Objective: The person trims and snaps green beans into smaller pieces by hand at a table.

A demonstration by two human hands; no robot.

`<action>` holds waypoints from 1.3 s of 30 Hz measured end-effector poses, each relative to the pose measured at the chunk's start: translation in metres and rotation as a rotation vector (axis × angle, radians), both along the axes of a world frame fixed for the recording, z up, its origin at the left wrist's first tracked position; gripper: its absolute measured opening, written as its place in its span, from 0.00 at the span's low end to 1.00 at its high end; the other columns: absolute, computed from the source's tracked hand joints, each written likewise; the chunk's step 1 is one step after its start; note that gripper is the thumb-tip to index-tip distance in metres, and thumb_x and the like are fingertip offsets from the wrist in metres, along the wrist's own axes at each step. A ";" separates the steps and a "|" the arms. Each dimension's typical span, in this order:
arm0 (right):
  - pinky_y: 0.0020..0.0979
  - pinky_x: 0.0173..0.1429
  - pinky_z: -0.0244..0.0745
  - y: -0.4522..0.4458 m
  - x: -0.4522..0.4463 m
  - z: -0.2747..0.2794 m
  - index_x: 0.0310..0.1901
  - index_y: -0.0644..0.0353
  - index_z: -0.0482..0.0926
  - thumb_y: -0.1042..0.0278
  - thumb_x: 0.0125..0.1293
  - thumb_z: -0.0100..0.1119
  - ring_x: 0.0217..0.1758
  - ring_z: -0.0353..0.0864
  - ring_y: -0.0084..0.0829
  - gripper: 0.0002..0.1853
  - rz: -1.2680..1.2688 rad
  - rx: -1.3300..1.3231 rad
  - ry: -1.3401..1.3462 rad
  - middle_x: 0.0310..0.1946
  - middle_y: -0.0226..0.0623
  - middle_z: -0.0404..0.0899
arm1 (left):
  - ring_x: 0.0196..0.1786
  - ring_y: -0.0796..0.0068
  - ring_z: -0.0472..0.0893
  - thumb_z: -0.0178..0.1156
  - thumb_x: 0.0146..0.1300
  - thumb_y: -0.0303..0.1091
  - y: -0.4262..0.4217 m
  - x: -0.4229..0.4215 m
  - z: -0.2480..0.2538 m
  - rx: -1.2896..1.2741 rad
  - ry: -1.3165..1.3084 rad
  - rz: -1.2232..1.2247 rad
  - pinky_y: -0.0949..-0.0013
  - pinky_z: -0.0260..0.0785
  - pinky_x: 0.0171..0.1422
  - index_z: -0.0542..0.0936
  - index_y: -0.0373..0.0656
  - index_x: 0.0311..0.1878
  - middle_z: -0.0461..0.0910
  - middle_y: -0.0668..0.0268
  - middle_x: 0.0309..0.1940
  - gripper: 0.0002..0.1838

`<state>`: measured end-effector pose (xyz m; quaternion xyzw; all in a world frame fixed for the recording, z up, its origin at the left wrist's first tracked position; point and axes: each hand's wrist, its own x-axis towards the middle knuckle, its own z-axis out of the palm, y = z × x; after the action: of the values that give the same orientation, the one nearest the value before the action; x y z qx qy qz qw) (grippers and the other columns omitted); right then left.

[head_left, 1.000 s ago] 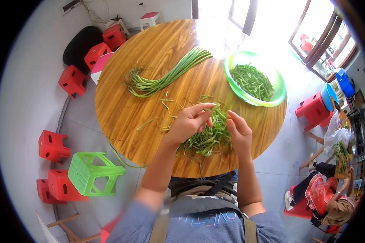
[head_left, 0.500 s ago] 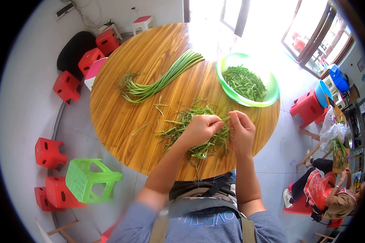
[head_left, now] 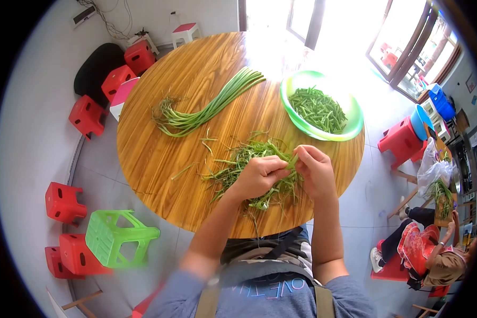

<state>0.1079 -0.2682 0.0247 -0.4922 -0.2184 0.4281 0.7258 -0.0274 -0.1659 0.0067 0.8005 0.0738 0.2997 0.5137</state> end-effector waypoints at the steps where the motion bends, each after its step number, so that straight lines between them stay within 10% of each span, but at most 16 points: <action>1: 0.18 0.28 0.65 -0.001 0.003 -0.002 0.35 0.64 0.79 0.68 0.63 0.57 0.24 0.68 0.14 0.08 0.052 -0.020 0.051 0.23 0.26 0.74 | 0.31 0.65 0.77 0.60 0.54 0.25 0.000 0.000 -0.001 0.026 -0.013 -0.028 0.69 0.68 0.36 0.78 0.34 0.36 0.77 0.59 0.29 0.06; 13: 0.17 0.27 0.67 0.002 -0.006 -0.018 0.40 0.67 0.78 0.68 0.65 0.53 0.28 0.74 0.16 0.10 0.084 -0.107 0.241 0.31 0.31 0.78 | 0.34 0.59 0.77 0.60 0.54 0.24 -0.005 0.009 -0.012 0.192 0.000 -0.106 0.65 0.69 0.38 0.77 0.35 0.37 0.77 0.55 0.33 0.07; 24: 0.17 0.29 0.64 -0.011 0.003 -0.007 0.41 0.68 0.78 0.68 0.62 0.57 0.26 0.68 0.12 0.11 0.139 -0.320 -0.602 0.26 0.27 0.76 | 0.34 0.52 0.76 0.59 0.55 0.27 -0.006 0.009 -0.025 0.241 0.161 0.045 0.61 0.69 0.37 0.77 0.35 0.36 0.77 0.53 0.31 0.07; 39: 0.19 0.30 0.70 -0.028 0.028 -0.017 0.39 0.67 0.80 0.71 0.59 0.60 0.25 0.73 0.17 0.10 0.364 -0.323 -0.254 0.24 0.28 0.77 | 0.18 0.88 0.66 0.52 0.66 0.37 0.017 -0.005 -0.007 -0.698 0.064 0.022 0.83 0.57 0.22 0.78 0.38 0.43 0.70 0.74 0.18 0.12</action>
<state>0.1357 -0.2963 0.0076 -0.6039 -0.3213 0.5159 0.5157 -0.0320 -0.1493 -0.0007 0.5849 0.1965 0.2366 0.7505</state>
